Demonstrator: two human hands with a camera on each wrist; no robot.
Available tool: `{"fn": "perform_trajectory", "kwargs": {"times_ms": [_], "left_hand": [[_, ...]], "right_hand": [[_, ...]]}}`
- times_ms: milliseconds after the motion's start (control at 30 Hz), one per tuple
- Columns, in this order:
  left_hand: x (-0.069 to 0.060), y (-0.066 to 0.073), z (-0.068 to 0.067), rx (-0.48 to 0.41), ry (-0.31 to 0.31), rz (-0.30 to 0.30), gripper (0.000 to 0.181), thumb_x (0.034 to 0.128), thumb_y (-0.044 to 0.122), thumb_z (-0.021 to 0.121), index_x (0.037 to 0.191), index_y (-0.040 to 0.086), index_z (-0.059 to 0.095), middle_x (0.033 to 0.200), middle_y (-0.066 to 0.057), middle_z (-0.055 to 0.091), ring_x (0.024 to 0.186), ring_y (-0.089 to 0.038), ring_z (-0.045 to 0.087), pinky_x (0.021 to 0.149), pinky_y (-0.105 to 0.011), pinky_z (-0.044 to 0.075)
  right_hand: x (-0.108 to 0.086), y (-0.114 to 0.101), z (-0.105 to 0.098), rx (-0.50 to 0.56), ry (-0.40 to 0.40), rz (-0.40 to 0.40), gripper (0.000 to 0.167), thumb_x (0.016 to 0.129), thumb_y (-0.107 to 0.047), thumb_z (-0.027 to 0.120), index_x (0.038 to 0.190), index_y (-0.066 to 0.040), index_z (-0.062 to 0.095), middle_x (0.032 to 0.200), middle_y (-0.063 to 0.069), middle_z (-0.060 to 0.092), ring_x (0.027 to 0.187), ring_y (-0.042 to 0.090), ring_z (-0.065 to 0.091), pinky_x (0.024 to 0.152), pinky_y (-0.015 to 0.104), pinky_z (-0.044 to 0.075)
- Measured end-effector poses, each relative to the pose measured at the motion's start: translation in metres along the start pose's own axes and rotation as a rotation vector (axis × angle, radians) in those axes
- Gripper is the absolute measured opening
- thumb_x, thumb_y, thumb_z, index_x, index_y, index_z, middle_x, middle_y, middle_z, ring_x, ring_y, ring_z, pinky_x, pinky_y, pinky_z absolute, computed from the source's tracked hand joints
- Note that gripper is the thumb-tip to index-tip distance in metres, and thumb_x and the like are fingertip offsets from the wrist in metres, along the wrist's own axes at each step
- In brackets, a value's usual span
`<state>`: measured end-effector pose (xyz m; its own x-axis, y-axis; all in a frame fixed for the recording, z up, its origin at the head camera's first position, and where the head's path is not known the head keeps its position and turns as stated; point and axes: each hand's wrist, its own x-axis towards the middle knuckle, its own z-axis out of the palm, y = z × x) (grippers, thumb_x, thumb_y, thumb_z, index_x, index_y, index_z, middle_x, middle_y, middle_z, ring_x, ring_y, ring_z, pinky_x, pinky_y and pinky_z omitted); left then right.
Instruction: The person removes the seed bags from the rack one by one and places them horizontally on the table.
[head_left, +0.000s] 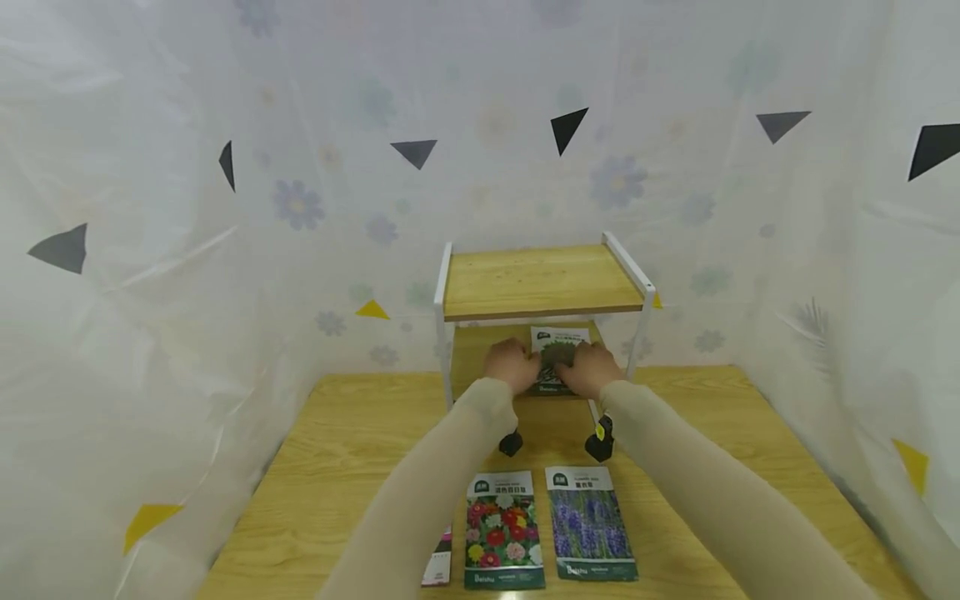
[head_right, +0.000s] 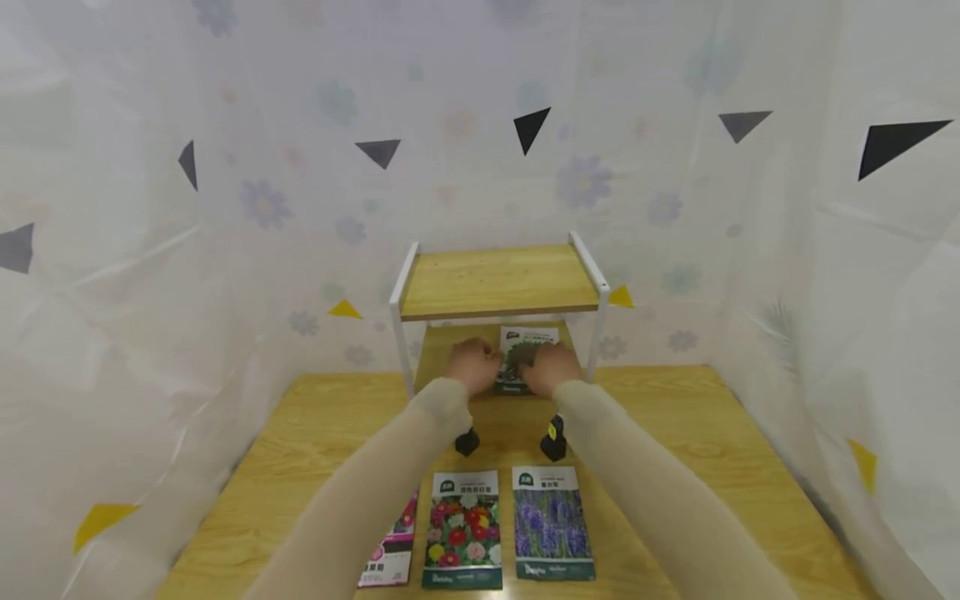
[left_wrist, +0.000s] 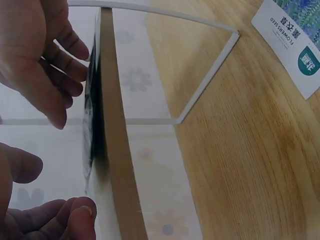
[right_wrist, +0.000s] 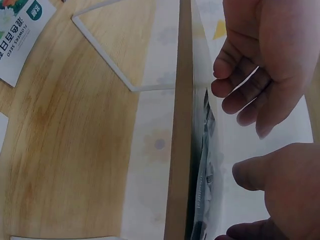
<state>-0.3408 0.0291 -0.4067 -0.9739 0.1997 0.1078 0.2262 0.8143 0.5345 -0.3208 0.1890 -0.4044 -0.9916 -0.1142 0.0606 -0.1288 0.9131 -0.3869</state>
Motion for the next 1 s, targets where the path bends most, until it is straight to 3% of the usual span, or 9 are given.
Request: {"fn": "perform_trajectory", "kwargs": {"times_ms": [167, 400, 567, 800, 1000], "left_hand": [[0.006, -0.002, 0.008, 0.066, -0.017, -0.003, 0.041, 0.1016, 0.032, 0.043, 0.119, 0.002, 0.064, 0.12, -0.013, 0.062, 0.109, -0.029, 0.059, 0.089, -0.041, 0.049], [0.011, 0.002, 0.016, -0.037, -0.056, -0.101, 0.05, 0.1007, 0.036, 0.044, 0.134, 0.0, 0.052, 0.135, -0.015, 0.053, 0.119, -0.03, 0.053, 0.092, -0.04, 0.047], [0.016, 0.006, 0.025, -0.032, -0.075, -0.127, 0.048, 0.0991, 0.037, 0.044, 0.127, 0.0, 0.057, 0.129, -0.014, 0.057, 0.11, -0.029, 0.058, 0.084, -0.038, 0.05], [0.013, 0.013, 0.031, -0.016, -0.071, -0.127, 0.049, 0.0981, 0.037, 0.047, 0.128, 0.0, 0.058, 0.127, -0.014, 0.058, 0.113, -0.029, 0.057, 0.089, -0.038, 0.049], [0.011, 0.01, 0.037, 0.034, -0.015, -0.089, 0.038, 0.0968, 0.035, 0.052, 0.111, 0.003, 0.066, 0.108, -0.009, 0.065, 0.1, -0.025, 0.061, 0.084, -0.036, 0.05]], "right_hand": [[0.013, 0.007, 0.011, -0.009, 0.011, 0.048, 0.067, 0.099, -0.038, 0.042, 0.129, 0.022, 0.042, 0.131, 0.04, 0.043, 0.124, 0.054, 0.037, 0.105, 0.06, 0.027], [0.024, 0.019, 0.014, -0.018, 0.019, 0.157, 0.07, 0.097, -0.046, 0.043, 0.123, 0.018, 0.051, 0.122, 0.04, 0.046, 0.116, 0.054, 0.04, 0.098, 0.06, 0.032], [0.024, 0.027, 0.011, 0.01, -0.015, 0.207, 0.072, 0.095, -0.048, 0.043, 0.128, 0.016, 0.048, 0.124, 0.041, 0.042, 0.119, 0.056, 0.037, 0.096, 0.06, 0.037], [0.022, 0.035, 0.009, 0.004, -0.028, 0.235, 0.076, 0.096, -0.054, 0.042, 0.125, 0.016, 0.051, 0.123, 0.041, 0.041, 0.12, 0.056, 0.034, 0.096, 0.061, 0.035], [0.02, 0.037, 0.008, 0.008, -0.01, 0.228, 0.074, 0.095, -0.053, 0.044, 0.122, 0.016, 0.053, 0.123, 0.039, 0.044, 0.118, 0.055, 0.037, 0.097, 0.061, 0.034]]}}
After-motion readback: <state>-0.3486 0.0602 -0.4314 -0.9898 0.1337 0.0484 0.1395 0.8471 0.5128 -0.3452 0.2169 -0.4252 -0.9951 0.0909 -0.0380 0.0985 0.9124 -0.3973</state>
